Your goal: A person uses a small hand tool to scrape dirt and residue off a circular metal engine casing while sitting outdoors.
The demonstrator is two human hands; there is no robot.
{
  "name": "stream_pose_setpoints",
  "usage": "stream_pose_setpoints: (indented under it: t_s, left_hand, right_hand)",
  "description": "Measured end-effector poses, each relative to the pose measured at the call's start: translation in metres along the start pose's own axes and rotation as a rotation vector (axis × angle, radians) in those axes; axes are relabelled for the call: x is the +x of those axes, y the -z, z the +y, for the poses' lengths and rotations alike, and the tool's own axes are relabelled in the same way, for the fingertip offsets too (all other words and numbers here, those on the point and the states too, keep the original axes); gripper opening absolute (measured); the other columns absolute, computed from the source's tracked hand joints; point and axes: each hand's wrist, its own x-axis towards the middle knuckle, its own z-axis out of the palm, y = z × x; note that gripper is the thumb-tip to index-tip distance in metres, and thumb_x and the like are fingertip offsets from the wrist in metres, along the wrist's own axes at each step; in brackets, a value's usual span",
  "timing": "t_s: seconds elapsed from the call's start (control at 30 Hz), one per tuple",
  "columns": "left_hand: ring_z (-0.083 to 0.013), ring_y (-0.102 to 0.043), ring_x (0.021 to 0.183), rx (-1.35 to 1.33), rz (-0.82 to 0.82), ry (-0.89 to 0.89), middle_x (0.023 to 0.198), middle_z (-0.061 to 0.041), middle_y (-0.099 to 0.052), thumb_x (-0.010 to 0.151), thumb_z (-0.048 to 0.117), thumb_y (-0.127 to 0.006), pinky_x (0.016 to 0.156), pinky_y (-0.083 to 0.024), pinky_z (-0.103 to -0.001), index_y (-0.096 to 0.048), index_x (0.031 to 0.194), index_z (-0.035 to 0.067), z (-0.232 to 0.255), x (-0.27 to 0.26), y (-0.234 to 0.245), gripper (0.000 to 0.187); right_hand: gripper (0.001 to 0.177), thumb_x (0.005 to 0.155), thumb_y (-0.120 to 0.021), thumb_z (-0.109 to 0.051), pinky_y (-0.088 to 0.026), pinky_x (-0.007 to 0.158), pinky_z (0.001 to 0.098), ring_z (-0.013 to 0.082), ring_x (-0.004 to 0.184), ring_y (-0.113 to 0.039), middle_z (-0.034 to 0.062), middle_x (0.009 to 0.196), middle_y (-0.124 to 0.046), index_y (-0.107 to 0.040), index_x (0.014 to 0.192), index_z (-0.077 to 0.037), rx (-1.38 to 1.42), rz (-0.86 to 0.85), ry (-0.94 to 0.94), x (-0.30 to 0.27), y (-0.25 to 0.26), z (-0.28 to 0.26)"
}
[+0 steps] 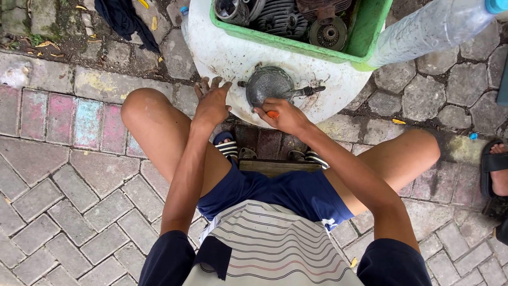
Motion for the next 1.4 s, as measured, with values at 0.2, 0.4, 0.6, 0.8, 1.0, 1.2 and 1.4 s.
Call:
stream_pose_setpoints:
  t_s: [0.2,0.4,0.6,0.8,1.0,1.2,1.4]
  left_hand:
    - [-0.0679,-0.016,0.157,0.001,-0.015,-0.054,0.168,-0.035,-0.038,0.092,0.003,-0.084,0.126,-0.003,-0.082,-0.051,0.164,0.0,0.02,-0.006,0.0,0.079]
    - [-0.0649,-0.026,0.155,0.066,-0.032,-0.128,0.166,-0.034,-0.043,0.09,0.007,-0.087,0.127,-0.005,-0.079,-0.048,0.166,0.001,0.037,0.001,-0.015,0.086]
    - [-0.0632,-0.032,0.15,0.129,-0.017,-0.148,0.16,-0.035,-0.046,0.091,0.014,-0.088,0.126,-0.013,-0.08,-0.044,0.165,-0.003,0.041,0.01,-0.033,0.087]
    - [-0.0609,-0.034,0.148,0.199,-0.023,-0.16,0.155,-0.036,-0.05,0.09,0.02,-0.09,0.126,-0.012,-0.075,-0.039,0.166,-0.007,0.051,0.017,-0.037,0.095]
    - [-0.0615,-0.037,0.146,0.29,0.023,-0.091,0.147,-0.039,-0.056,0.083,0.028,-0.095,0.126,-0.011,-0.074,-0.039,0.164,-0.01,0.039,0.036,-0.046,0.105]
    - [-0.0589,-0.04,0.142,0.325,0.023,-0.029,0.143,-0.04,-0.058,0.073,0.03,-0.102,0.123,-0.014,-0.071,-0.041,0.163,-0.009,0.025,0.049,-0.057,0.115]
    - [-0.0623,-0.04,0.14,0.31,0.029,-0.02,0.14,-0.043,-0.058,0.063,0.031,-0.106,0.12,-0.013,-0.074,-0.041,0.162,-0.01,0.016,0.061,-0.06,0.126]
  right_hand:
    - [0.028,0.113,-0.057,-0.01,-0.05,0.056,0.0411,0.0316,0.074,-0.068,0.0114,0.096,-0.065,-0.063,0.086,-0.004,-0.023,0.138,0.004,-0.005,0.021,-0.003]
    - [0.04,0.106,-0.071,-0.01,-0.053,0.062,0.0344,0.031,0.073,-0.072,0.01,0.084,-0.071,-0.061,0.067,-0.009,-0.076,0.412,0.034,-0.003,0.031,0.011]
    - [0.041,0.106,-0.071,-0.01,-0.052,0.064,0.0341,0.0293,0.073,-0.07,0.0095,0.079,-0.068,-0.062,0.066,-0.009,-0.06,0.461,0.037,0.004,0.036,0.013]
    - [0.032,0.107,-0.068,-0.006,-0.053,0.063,0.0391,0.0368,0.073,-0.071,0.0163,0.082,-0.069,-0.066,0.075,-0.003,-0.034,0.455,0.055,0.017,0.033,0.006]
    - [0.029,0.111,-0.061,-0.007,-0.053,0.066,0.045,0.0405,0.078,-0.069,0.016,0.083,-0.063,-0.064,0.083,-0.001,0.007,0.317,0.078,0.016,0.023,0.01]
    - [0.026,0.108,-0.065,-0.006,-0.053,0.066,0.0446,0.0401,0.076,-0.068,0.0155,0.084,-0.064,-0.065,0.081,-0.003,0.056,0.261,0.138,0.025,0.027,0.007]
    - [0.024,0.107,-0.068,-0.007,-0.057,0.074,0.0425,0.0366,0.082,-0.071,0.0153,0.093,-0.066,-0.067,0.084,-0.001,-0.066,0.312,0.134,0.037,0.037,0.001]
